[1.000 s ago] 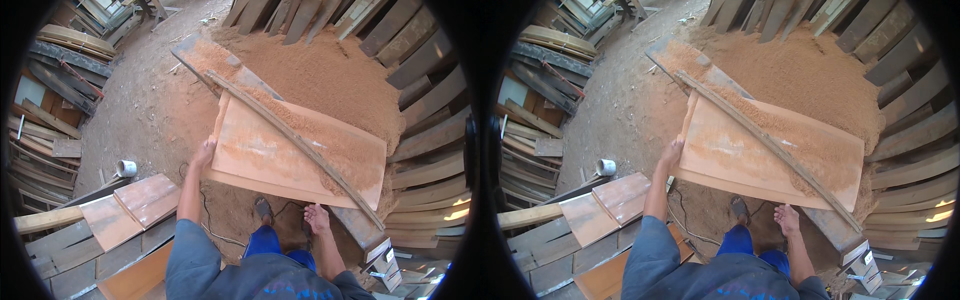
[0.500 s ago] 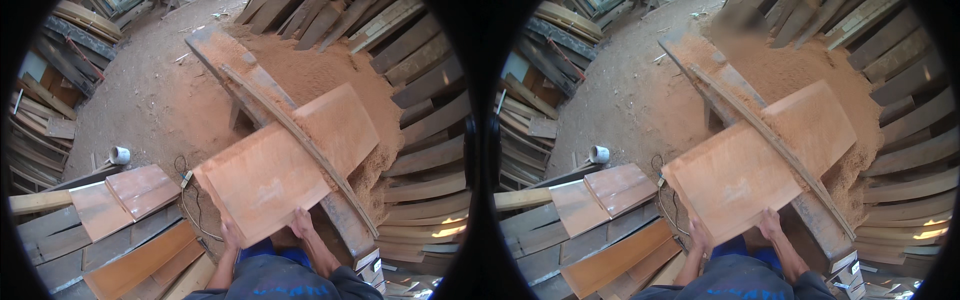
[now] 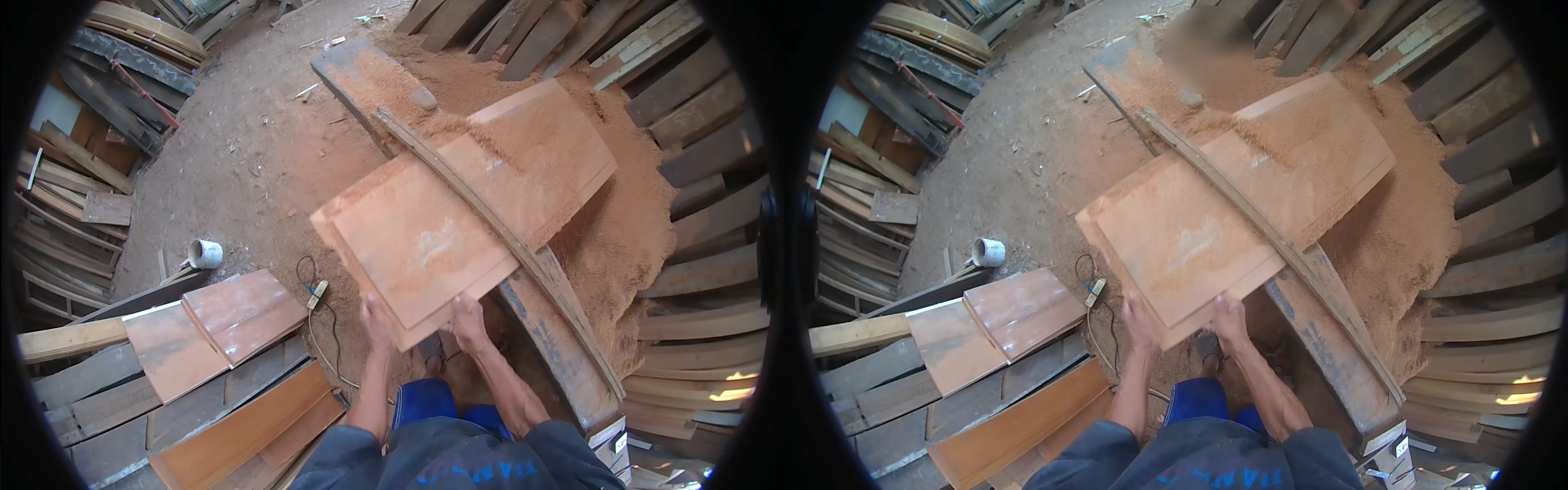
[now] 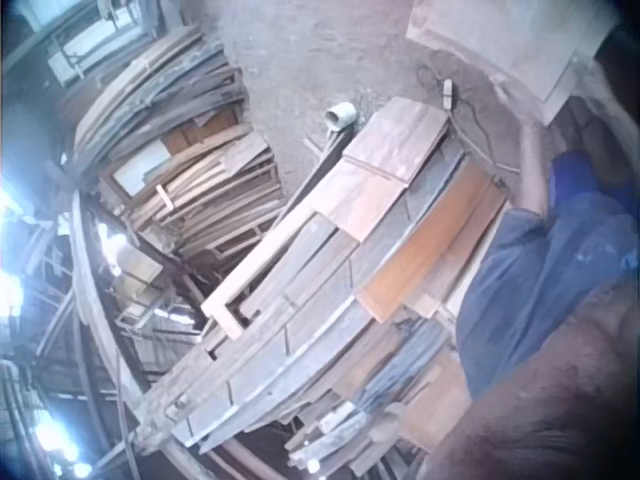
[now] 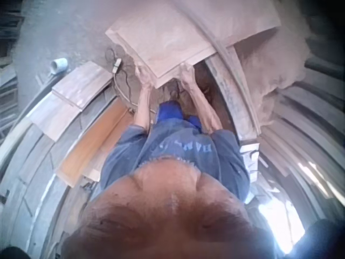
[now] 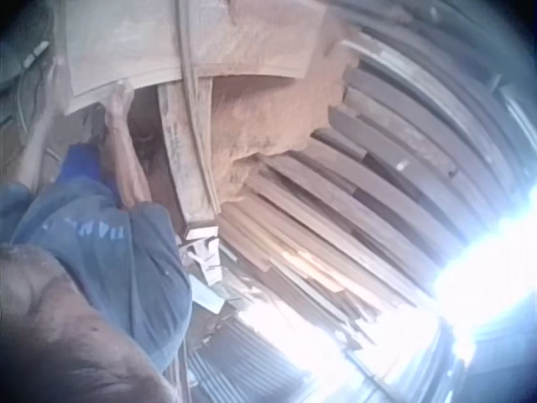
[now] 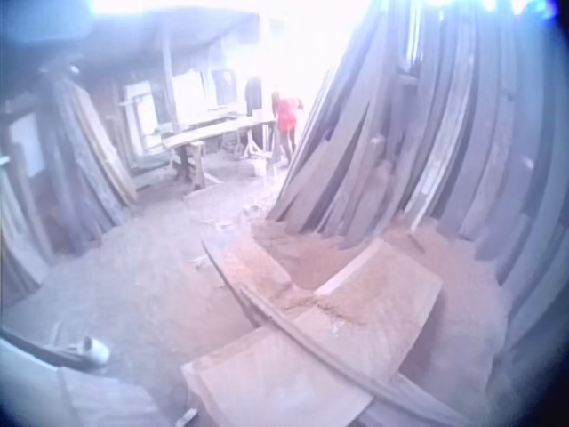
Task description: The person repeatedly tests the fit of wooden blocks against the edge of a large wooden board by hand and handles an electric planer.
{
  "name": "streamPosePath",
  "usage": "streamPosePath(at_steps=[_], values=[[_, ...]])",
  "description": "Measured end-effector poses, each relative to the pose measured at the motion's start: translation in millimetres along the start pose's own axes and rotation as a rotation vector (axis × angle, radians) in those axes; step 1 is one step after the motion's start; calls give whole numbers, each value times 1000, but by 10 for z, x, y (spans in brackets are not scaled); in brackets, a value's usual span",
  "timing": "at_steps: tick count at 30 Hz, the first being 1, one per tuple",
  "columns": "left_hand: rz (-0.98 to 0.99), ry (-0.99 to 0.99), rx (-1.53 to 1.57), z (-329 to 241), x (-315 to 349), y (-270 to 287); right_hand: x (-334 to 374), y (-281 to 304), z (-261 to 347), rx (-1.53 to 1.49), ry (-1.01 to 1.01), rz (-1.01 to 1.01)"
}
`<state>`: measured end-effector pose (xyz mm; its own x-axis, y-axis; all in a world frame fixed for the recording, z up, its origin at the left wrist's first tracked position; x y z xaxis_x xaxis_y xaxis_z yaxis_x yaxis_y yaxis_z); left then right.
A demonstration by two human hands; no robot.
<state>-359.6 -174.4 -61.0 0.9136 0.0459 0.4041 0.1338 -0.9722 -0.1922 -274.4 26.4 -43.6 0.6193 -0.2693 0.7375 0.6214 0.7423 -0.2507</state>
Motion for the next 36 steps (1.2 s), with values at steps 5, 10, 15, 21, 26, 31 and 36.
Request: streamPosePath(at_steps=[5, 10, 15, 21, 26, 31, 36], values=[[-26, -29, 201, 36, -751, -287, -484, -226, 442, 111, -28, -20], [-62, -27, 228, -29, -614, -525, -494, 61, 634, 342, -77, 62], [-47, -91, 132, -103, -650, -569, 223, 937, 1521, 840, 295, -255], [-2, -42, 125, 24, -866, -505, 594, 2549, 1343, 1294, 301, -748], [-116, 28, 248, 245, -867, -254, 814, 2364, 721, 1154, 285, -664], [-316, -16, -150, 106, -725, -480, 719, 2555, 609, 1589, 562, -879], [-83, 52, -283, -86, -846, -195, 449, 2402, 1017, 1580, 424, -743]])
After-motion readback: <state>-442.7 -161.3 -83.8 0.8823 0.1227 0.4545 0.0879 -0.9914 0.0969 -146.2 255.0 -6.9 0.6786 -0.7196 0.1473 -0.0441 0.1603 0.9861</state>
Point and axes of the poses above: each hand's wrist, its own x-axis away from the middle knuckle, its own y-axis out of the back of the hand, z = x × y, the point moved 6 cm from there along -x, towards the middle knuckle, and after that the axes turned 4 degrees about -y, right-handed, at the moved point
